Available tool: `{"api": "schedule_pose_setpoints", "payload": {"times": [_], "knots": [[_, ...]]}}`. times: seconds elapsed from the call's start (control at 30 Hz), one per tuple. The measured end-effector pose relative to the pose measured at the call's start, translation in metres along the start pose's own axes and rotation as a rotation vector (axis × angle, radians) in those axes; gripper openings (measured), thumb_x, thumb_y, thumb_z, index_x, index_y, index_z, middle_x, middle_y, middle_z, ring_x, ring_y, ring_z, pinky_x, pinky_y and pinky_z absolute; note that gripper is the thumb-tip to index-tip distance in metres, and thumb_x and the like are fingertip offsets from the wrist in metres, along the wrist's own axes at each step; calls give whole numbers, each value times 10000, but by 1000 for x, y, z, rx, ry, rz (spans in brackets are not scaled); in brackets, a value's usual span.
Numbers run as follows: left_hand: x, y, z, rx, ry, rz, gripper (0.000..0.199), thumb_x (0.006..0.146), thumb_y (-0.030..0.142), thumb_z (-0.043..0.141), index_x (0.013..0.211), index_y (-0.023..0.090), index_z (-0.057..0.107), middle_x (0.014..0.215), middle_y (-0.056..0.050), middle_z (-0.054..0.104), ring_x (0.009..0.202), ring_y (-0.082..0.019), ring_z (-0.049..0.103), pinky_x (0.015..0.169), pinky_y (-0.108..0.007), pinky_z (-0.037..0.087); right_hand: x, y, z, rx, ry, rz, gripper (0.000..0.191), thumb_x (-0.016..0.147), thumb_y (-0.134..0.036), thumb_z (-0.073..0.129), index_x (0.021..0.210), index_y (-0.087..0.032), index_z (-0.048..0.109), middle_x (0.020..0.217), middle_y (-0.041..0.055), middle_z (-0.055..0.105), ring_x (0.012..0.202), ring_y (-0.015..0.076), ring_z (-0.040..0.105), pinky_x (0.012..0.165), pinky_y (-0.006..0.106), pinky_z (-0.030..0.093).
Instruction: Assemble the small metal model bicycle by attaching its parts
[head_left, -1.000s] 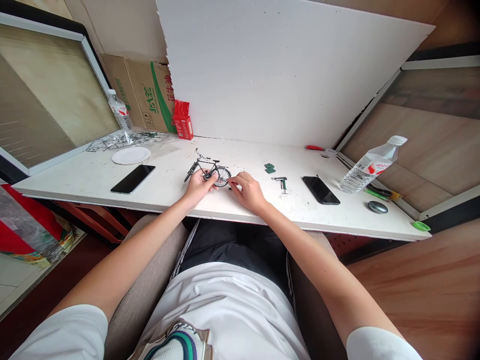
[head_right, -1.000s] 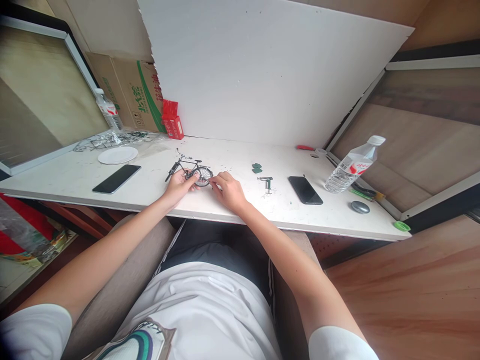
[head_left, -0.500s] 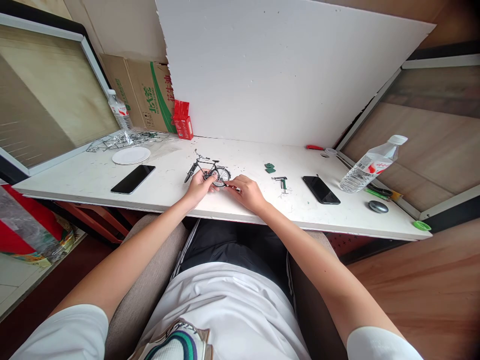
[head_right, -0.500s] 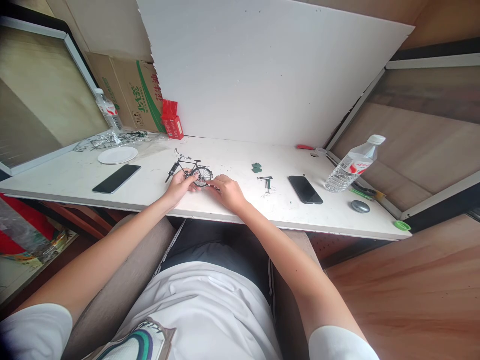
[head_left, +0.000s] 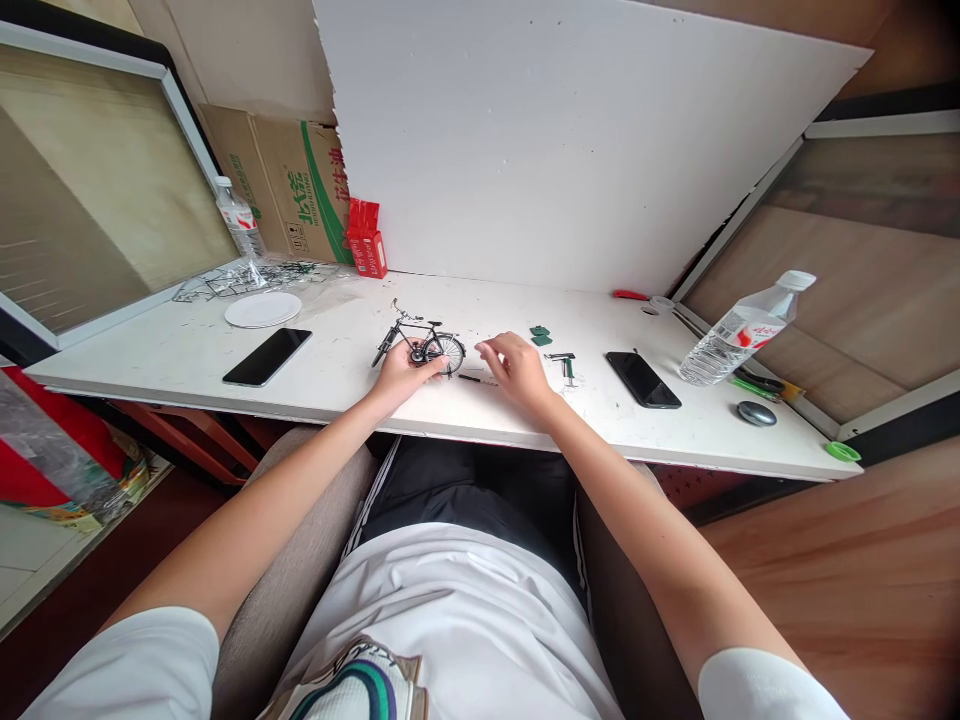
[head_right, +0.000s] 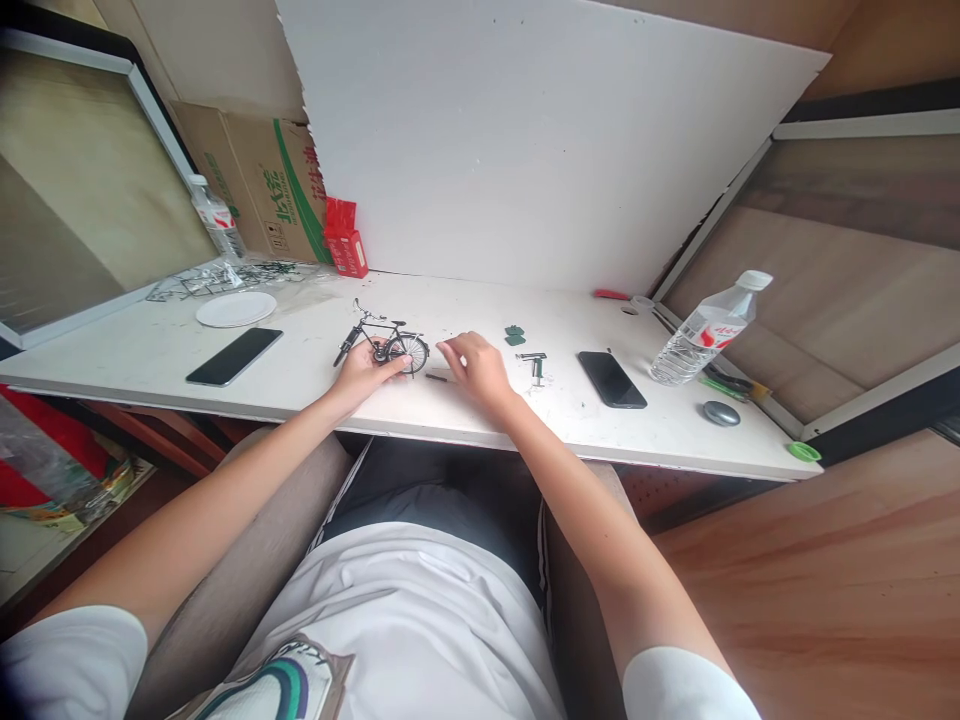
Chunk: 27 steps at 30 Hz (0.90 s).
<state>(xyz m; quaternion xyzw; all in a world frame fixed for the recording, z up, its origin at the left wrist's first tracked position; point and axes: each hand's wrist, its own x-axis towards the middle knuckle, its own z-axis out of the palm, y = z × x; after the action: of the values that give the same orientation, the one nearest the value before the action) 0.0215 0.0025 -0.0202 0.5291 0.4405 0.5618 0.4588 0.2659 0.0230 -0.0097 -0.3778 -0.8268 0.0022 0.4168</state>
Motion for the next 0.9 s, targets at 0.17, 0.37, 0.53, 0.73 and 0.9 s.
{"api": "schedule_pose_setpoints", "payload": {"times": [0.17,0.37,0.53,0.73,0.9], "knots": [[0,0,-1,15,-14,-2,554,688,458,996,991,191,617,977,-41,764,713,-175,757,659,-281,589,0,29,-11,-30,-187,63,250,1094,-394,653,1094,-225,838,1073,115,815,1032,312,701,842,434,538],[2,-7,-2,-9,-28,3,551,682,446,995,993,195,615,962,-29,752,769,-180,758,700,-298,632,-5,29,-1,-57,-294,41,114,1030,-253,741,1000,-226,848,1076,114,804,1080,318,684,835,419,559],[3,-11,-3,-4,-32,16,531,702,431,988,1004,194,622,986,-37,759,800,-183,762,728,-312,650,-5,22,11,-233,-285,7,132,1046,-190,679,951,-178,769,1017,172,760,1037,333,644,726,399,527],[3,-10,-3,11,-19,-11,535,698,426,991,1015,189,631,990,-39,755,767,-181,768,664,-278,609,-5,23,12,-75,-208,93,74,1043,-219,616,986,-204,661,1015,125,748,934,275,671,801,401,549],[2,-8,-2,8,-34,-5,527,701,415,986,1010,192,623,991,-33,752,769,-176,760,708,-299,638,-5,24,9,179,-143,147,69,989,-224,630,1057,-224,641,967,58,749,860,231,699,782,369,555]]}}
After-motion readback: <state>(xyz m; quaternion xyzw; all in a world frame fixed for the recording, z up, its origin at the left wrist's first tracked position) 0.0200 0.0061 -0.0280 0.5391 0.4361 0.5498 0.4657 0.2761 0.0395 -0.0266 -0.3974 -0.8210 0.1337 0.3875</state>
